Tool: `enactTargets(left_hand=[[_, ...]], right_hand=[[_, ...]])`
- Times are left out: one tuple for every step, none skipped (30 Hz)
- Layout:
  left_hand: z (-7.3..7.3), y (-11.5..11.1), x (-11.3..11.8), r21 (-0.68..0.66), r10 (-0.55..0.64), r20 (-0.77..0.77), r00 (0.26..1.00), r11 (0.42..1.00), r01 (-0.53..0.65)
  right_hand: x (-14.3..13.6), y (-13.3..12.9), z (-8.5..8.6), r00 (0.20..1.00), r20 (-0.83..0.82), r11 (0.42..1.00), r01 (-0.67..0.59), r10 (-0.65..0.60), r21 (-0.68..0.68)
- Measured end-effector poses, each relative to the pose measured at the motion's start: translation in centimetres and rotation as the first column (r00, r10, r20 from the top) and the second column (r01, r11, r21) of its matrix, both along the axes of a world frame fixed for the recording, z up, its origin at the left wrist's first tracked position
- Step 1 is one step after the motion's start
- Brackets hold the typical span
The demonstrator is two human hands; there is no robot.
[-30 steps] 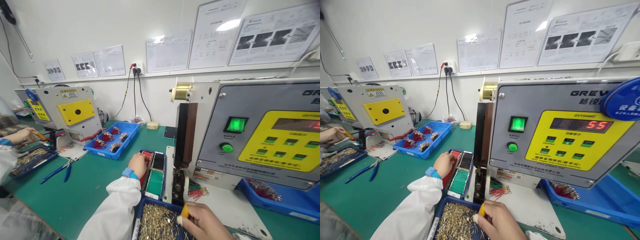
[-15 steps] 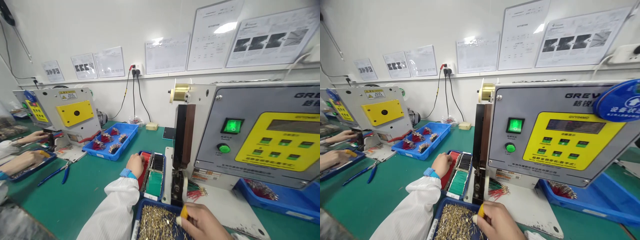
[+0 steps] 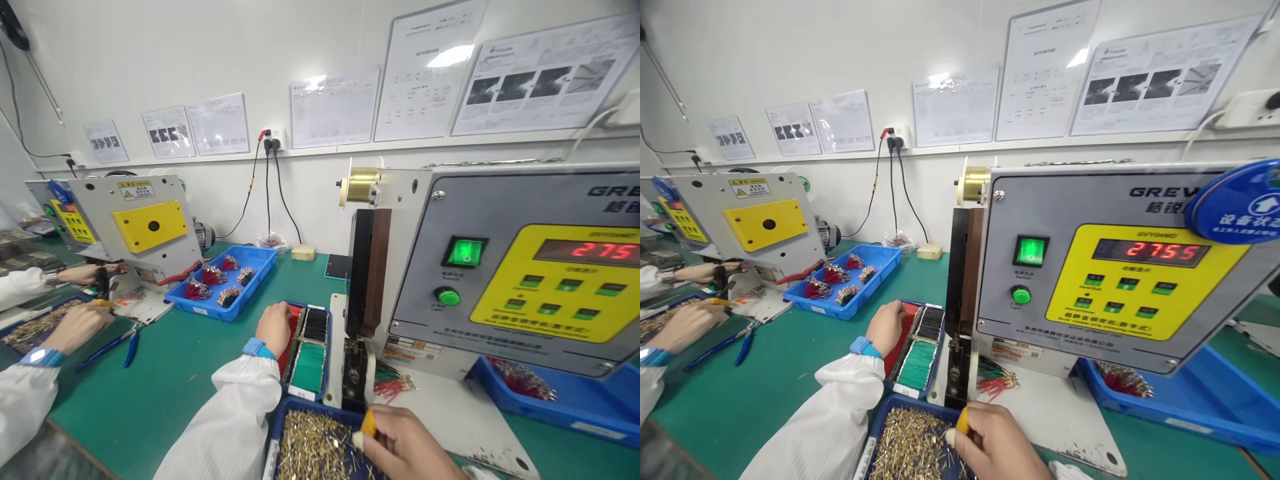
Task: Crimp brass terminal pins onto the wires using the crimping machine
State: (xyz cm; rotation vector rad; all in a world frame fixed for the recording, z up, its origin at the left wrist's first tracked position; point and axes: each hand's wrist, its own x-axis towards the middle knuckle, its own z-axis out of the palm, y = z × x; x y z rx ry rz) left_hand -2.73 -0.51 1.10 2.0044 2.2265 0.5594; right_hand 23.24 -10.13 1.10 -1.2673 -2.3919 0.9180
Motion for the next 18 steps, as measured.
enactTargets(left_hand=[[0.1, -0.1, 0.4, 0.008, -0.018, 0.016, 1.000, 1.000, 0.018], [0.1, -0.3, 0.9, 0.011, -0.047, 0.033, 0.998, 0.999, 0.047], [0.1, -0.4, 1.3, 0.009, -0.081, 0.049, 0.996, 0.997, 0.080], [0.1, -0.6, 1.8, 0.003, -0.119, 0.063, 0.991, 0.993, 0.119], [0.1, -0.8, 2.2, -0.006, -0.155, 0.069, 0.985, 0.988, 0.156], [0.1, -1.0, 2.6, -0.019, -0.189, 0.066, 0.980, 0.981, 0.191], [0.1, -1.2, 2.9, -0.032, -0.218, 0.058, 0.974, 0.975, 0.220], [0.1, -1.4, 3.1, -0.046, -0.241, 0.047, 0.969, 0.969, 0.243], [0.1, -1.5, 3.2, -0.058, -0.261, 0.034, 0.965, 0.963, 0.262], [0.1, -1.6, 3.2, -0.070, -0.276, 0.025, 0.961, 0.958, 0.277], [0.1, -1.6, 3.2, -0.078, -0.286, 0.020, 0.958, 0.955, 0.286], [0.1, -1.7, 3.2, -0.084, -0.293, 0.020, 0.956, 0.952, 0.294], [0.0, -1.6, 3.2, -0.090, -0.298, 0.020, 0.954, 0.950, 0.299], [0.0, -1.6, 3.1, -0.095, -0.300, 0.021, 0.954, 0.949, 0.301], [-0.1, -1.6, 3.1, -0.099, -0.300, 0.024, 0.954, 0.948, 0.301], [-0.1, -1.6, 3.1, -0.102, -0.299, 0.028, 0.954, 0.948, 0.300], [-0.1, -1.6, 3.1, -0.105, -0.297, 0.031, 0.954, 0.948, 0.299], [-0.1, -1.6, 3.1, -0.107, -0.295, 0.033, 0.955, 0.949, 0.297]], right_hand=[[0.0, 0.0, -0.1, 1.000, -0.001, 1.000, 0.001, -0.001, 0.005], [0.0, 0.0, -0.1, 1.000, -0.006, 1.000, 0.002, -0.002, 0.010], [0.0, 0.0, -0.1, 1.000, -0.015, 1.000, 0.002, -0.002, 0.014], [0.0, 0.0, -0.2, 1.000, -0.023, 1.000, 0.004, -0.003, 0.018], [0.1, 0.0, -0.2, 1.000, -0.029, 1.000, 0.004, -0.003, 0.020], [0.1, 0.0, -0.1, 0.999, -0.034, 1.000, 0.001, -0.001, 0.020], [0.1, 0.0, -0.1, 0.999, -0.041, 1.000, -0.005, 0.006, 0.019], [0.1, 0.0, -0.1, 0.999, -0.051, 1.000, -0.013, 0.014, 0.018], [0.1, 0.0, 0.0, 0.998, -0.062, 1.000, -0.022, 0.023, 0.015], [0.1, 0.1, 0.0, 0.997, -0.074, 0.999, -0.030, 0.031, 0.014], [0.1, 0.1, 0.0, 0.996, -0.082, 0.999, -0.033, 0.034, 0.013], [0.1, 0.1, -0.1, 0.996, -0.082, 1.000, -0.029, 0.030, 0.012], [0.1, 0.1, -0.1, 0.997, -0.072, 1.000, -0.019, 0.020, 0.012], [0.1, 0.1, -0.2, 0.998, -0.056, 1.000, -0.005, 0.006, 0.011], [0.1, 0.1, -0.2, 0.999, -0.039, 1.000, 0.006, -0.006, 0.009], [0.1, 0.1, -0.2, 1.000, -0.027, 1.000, 0.011, -0.011, 0.006], [0.1, 0.1, -0.2, 1.000, -0.020, 1.000, 0.008, -0.008, 0.002], [0.1, 0.2, -0.2, 1.000, -0.019, 1.000, -0.003, 0.003, -0.003]])
